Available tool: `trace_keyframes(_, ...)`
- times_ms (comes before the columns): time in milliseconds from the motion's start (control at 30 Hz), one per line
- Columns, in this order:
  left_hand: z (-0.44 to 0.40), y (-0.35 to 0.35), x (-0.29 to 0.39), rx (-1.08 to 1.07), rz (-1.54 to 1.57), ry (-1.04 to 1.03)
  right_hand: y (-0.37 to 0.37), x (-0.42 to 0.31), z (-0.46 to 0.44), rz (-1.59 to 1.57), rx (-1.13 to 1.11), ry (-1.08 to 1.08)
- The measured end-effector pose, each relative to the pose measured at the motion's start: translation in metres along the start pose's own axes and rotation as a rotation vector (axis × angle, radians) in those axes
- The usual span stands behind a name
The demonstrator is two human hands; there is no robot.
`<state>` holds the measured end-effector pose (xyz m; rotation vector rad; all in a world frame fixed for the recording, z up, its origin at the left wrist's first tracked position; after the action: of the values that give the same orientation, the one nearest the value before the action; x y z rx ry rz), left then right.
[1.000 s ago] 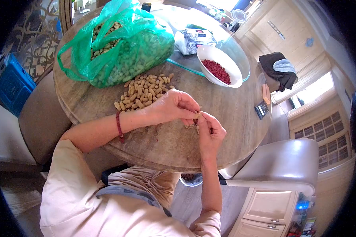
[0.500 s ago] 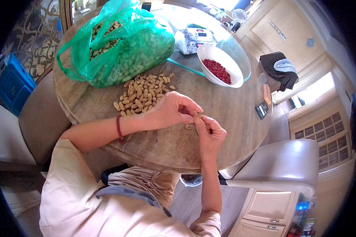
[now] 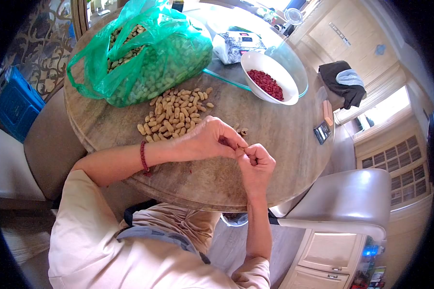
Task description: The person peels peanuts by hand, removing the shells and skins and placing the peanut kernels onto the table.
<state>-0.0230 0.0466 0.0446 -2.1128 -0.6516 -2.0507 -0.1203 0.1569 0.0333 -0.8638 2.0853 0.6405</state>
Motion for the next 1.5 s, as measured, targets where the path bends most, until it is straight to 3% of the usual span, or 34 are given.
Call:
trace_keyframes(167,-0.001,-0.001,-0.004,0.049,-0.019,-0.034,0.001,-0.003,0.0,0.02,-0.008,0.025)
trace_keyframes(433,-0.005,0.003,-0.012,-0.04,0.475,0.141,0.005,0.006,0.0,-0.121,0.036,-0.092)
trace_keyframes(500,-0.006,0.003,-0.014,-0.054,0.488,0.171,0.006,0.009,0.001,-0.249,0.044,-0.204)
trace_keyframes(767,-0.01,0.002,-0.019,-0.124,0.531,0.207,0.005,0.009,0.0,-0.229,0.058,-0.243)
trace_keyframes(867,-0.011,0.002,-0.019,-0.084,0.414,0.169,0.006,0.01,0.0,-0.16,0.046,-0.238)
trace_keyframes(933,-0.008,0.002,-0.007,-0.058,-0.043,-0.024,0.005,0.015,0.0,-0.107,0.026,-0.233)
trace_keyframes(967,-0.008,0.004,-0.005,-0.054,-0.043,-0.021,0.006,0.016,-0.001,0.0,0.034,-0.139)
trace_keyframes(1033,-0.002,0.017,0.011,0.288,-0.394,-0.244,0.006,0.014,-0.002,0.102,0.038,-0.048)
trace_keyframes(1067,-0.004,0.024,0.011,0.29,-0.394,-0.238,0.008,0.012,-0.002,0.237,0.041,-0.045)
trace_keyframes(1133,-0.006,0.048,0.013,0.524,-0.589,-0.292,0.009,0.013,-0.001,0.367,0.04,-0.043)
trace_keyframes(1267,-0.009,0.065,0.003,0.426,-0.739,-0.33,0.007,0.014,-0.001,0.544,-0.043,0.011)
trace_keyframes(1300,-0.009,0.064,0.002,0.377,-0.787,-0.26,0.007,0.011,-0.002,0.592,-0.056,0.013)
trace_keyframes(1367,-0.009,0.062,-0.001,0.327,-0.834,-0.189,0.006,0.005,-0.002,0.6,-0.053,0.004)
trace_keyframes(1500,-0.005,0.064,-0.007,0.336,-0.856,-0.258,0.006,0.008,-0.001,0.51,-0.007,-0.019)
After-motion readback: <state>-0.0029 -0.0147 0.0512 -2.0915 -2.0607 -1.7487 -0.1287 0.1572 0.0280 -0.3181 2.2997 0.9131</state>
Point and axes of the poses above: each hand's wrist, its own z-axis away from the middle knuckle, its own y-axis out of the back of the hand, x = y × z, the point moved 4 cm from there along -z, towards the middle knuckle, and after that the axes turned 14 degrees about y, right-handed, at the moved point
